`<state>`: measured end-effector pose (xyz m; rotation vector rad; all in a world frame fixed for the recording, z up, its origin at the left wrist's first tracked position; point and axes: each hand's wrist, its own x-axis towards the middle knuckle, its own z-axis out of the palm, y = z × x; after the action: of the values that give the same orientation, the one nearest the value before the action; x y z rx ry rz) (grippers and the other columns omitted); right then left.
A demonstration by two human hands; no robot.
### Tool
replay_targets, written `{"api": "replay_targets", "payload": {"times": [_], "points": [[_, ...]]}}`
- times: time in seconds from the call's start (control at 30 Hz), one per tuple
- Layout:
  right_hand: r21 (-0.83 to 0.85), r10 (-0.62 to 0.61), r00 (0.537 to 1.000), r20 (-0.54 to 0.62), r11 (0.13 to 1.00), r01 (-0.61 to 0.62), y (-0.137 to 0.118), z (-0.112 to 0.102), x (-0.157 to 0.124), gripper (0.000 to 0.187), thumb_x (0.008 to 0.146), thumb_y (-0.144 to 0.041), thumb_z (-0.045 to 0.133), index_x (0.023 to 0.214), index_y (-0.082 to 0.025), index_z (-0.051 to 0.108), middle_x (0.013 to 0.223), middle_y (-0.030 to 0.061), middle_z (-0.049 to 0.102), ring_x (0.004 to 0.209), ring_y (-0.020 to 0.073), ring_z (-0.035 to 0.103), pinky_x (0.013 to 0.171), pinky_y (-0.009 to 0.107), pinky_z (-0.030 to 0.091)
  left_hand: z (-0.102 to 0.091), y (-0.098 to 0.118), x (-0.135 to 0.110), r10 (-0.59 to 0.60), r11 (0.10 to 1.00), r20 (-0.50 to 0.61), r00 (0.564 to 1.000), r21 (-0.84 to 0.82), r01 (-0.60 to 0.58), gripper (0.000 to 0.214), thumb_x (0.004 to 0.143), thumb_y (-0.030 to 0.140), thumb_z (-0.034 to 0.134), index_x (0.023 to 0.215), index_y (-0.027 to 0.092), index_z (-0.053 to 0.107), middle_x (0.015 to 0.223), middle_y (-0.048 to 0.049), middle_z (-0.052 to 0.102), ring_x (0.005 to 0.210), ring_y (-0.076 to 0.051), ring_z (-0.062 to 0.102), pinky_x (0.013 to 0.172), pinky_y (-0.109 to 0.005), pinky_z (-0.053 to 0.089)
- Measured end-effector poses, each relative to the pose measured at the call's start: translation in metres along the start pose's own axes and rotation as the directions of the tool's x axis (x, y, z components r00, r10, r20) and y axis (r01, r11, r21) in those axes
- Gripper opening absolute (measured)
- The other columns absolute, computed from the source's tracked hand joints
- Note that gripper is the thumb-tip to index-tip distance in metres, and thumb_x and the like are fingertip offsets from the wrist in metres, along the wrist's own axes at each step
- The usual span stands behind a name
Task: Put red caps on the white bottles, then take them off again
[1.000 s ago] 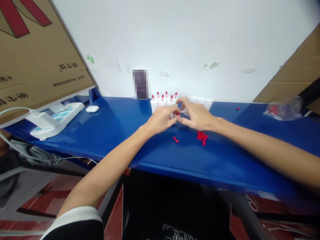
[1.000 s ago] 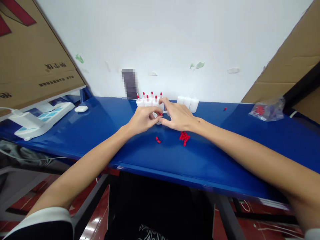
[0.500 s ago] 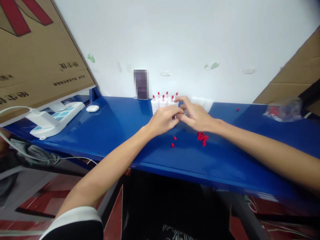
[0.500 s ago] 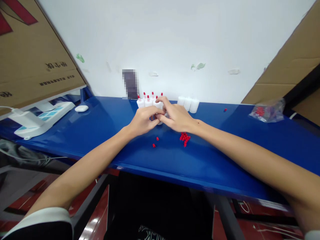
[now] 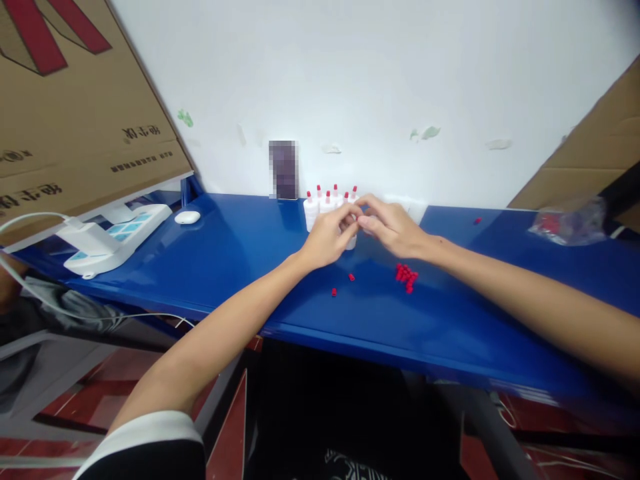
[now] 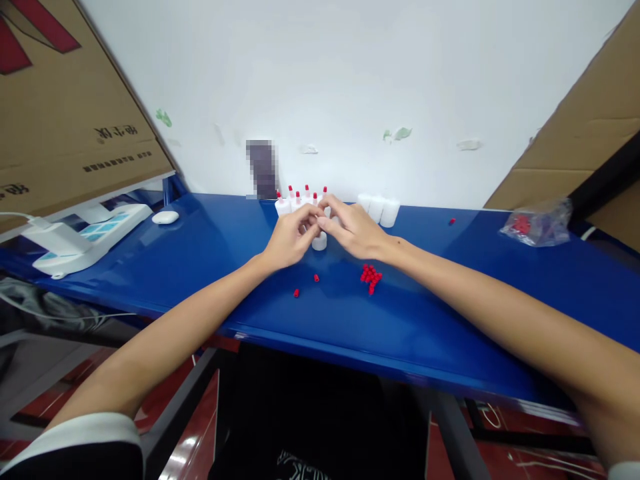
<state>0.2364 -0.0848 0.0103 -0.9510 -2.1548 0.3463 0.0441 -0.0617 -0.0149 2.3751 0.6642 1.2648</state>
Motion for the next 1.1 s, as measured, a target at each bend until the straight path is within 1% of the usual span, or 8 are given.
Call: {"api": "replay_targets", "payload": {"times": [0.13, 0.27, 0.33, 0.4, 0.47, 0.6, 0.83, 1.1], "points": [[-0.089, 0.063, 0.953, -0.297, 0.992, -0.093, 0.010, -0.026, 0.014, 0.032, 0.092, -0.039, 0.060, 0.067, -0.020, 0.062, 0.073, 0.0047, 0.063, 0.069, 0.0185, 0.057, 0.068, 0.036, 0.042, -0.004, -0.008, 0.006, -0.120, 0.985, -0.270, 0.955, 0.089, 0.149, 0.024, 0.098, 0.042, 0.062, 0.092, 0.019, 0.065, 0.084, -0.0018, 0.070, 0.066, -0.011, 0.055, 0.065, -0.026, 0.046], [0.116, 0.334, 0.748, -0.574, 0.937, -0.330, 0.029, -0.072, 0.027, 0.037, 0.091, -0.018, 0.058, 0.054, -0.014, 0.060, 0.046, 0.0018, 0.049, 0.049, 0.0093, 0.047, 0.058, 0.037, 0.034, -0.008, -0.012, 0.009, -0.158, 0.962, -0.285, 0.946, 0.170, 0.212, 0.025, 0.095, 0.041, 0.066, 0.091, 0.018, 0.072, 0.082, -0.0033, 0.070, 0.074, -0.013, 0.058, 0.068, -0.027, 0.045], [0.287, 0.440, 0.626, -0.644, 0.897, -0.334, 0.041, -0.090, 0.030, 0.039, 0.092, -0.014, 0.053, 0.053, -0.013, 0.057, 0.044, 0.0025, 0.049, 0.045, 0.0052, 0.046, 0.056, 0.038, 0.030, -0.007, -0.013, 0.009, -0.204, 0.956, -0.240, 0.949, 0.161, 0.246, 0.027, 0.094, 0.043, 0.067, 0.091, 0.017, 0.074, 0.071, -0.0007, 0.066, 0.068, -0.013, 0.056, 0.066, -0.027, 0.044], [0.385, 0.505, 0.542, -0.671, 0.863, -0.327, 0.053, -0.100, 0.030, 0.040, 0.093, -0.010, 0.048, 0.054, -0.014, 0.055, 0.043, 0.0024, 0.049, 0.043, 0.0044, 0.046, 0.053, 0.037, 0.029, -0.006, -0.013, 0.009, -0.243, 0.953, -0.221, 0.945, 0.128, 0.275, 0.027, 0.093, 0.043, 0.069, 0.090, 0.017, 0.074, 0.061, 0.0028, 0.059, 0.061, -0.012, 0.053, 0.063, -0.026, 0.042], [0.409, 0.521, 0.494, -0.696, 0.853, -0.324, 0.065, -0.102, 0.027, 0.035, 0.091, -0.006, 0.045, 0.061, -0.016, 0.058, 0.040, -0.0009, 0.046, 0.039, 0.0067, 0.044, 0.050, 0.034, 0.029, -0.004, -0.013, 0.007, -0.240, 0.960, -0.221, 0.945, 0.090, 0.264, 0.025, 0.093, 0.042, 0.069, 0.089, 0.017, 0.072, 0.055, 0.0058, 0.052, 0.057, -0.011, 0.050, 0.062, -0.026, 0.041], [0.445, 0.520, 0.484, -0.704, 0.854, -0.269, 0.084, -0.096, 0.022, 0.026, 0.084, 0.000, 0.048, 0.069, -0.020, 0.057, 0.050, -0.0045, 0.049, 0.040, 0.0107, 0.044, 0.045, 0.029, 0.031, -0.002, -0.012, 0.004, -0.143, 0.983, -0.187, 0.972, 0.087, 0.162, 0.017, 0.099, 0.035, 0.060, 0.095, 0.020, 0.064, 0.055, 0.0080, 0.049, 0.054, -0.010, 0.048, 0.062, -0.025, 0.040], [0.451, 0.485, 0.544, -0.685, 0.868, -0.206, 0.099, -0.098, 0.024, 0.027, 0.076, 0.004, 0.050, 0.066, -0.020, 0.058, 0.054, -0.0036, 0.049, 0.046, 0.0103, 0.045, 0.048, 0.029, 0.031, -0.009, -0.007, 0.002, -0.039, 0.987, -0.177, 0.983, 0.145, 0.065, 0.020, 0.107, 0.038, 0.041, 0.102, 0.023, 0.054, 0.064, 0.0053, 0.050, 0.057, -0.012, 0.049, 0.061, -0.028, 0.037], [0.455, 0.422, 0.557, -0.715, 0.886, -0.086, 0.108, -0.102, 0.018, 0.026, 0.077, 0.000, 0.050, 0.063, -0.021, 0.055, 0.047, -0.0046, 0.045, 0.042, 0.0118, 0.044, 0.049, 0.031, 0.036, -0.014, -0.004, 0.003, -0.077, 0.908, 0.056, 0.995, 0.417, 0.047, 0.028, 0.105, 0.046, 0.050, 0.095, 0.021, 0.057, 0.064, 0.0039, 0.057, 0.059, -0.013, 0.049, 0.061, -0.027, 0.033]]}}
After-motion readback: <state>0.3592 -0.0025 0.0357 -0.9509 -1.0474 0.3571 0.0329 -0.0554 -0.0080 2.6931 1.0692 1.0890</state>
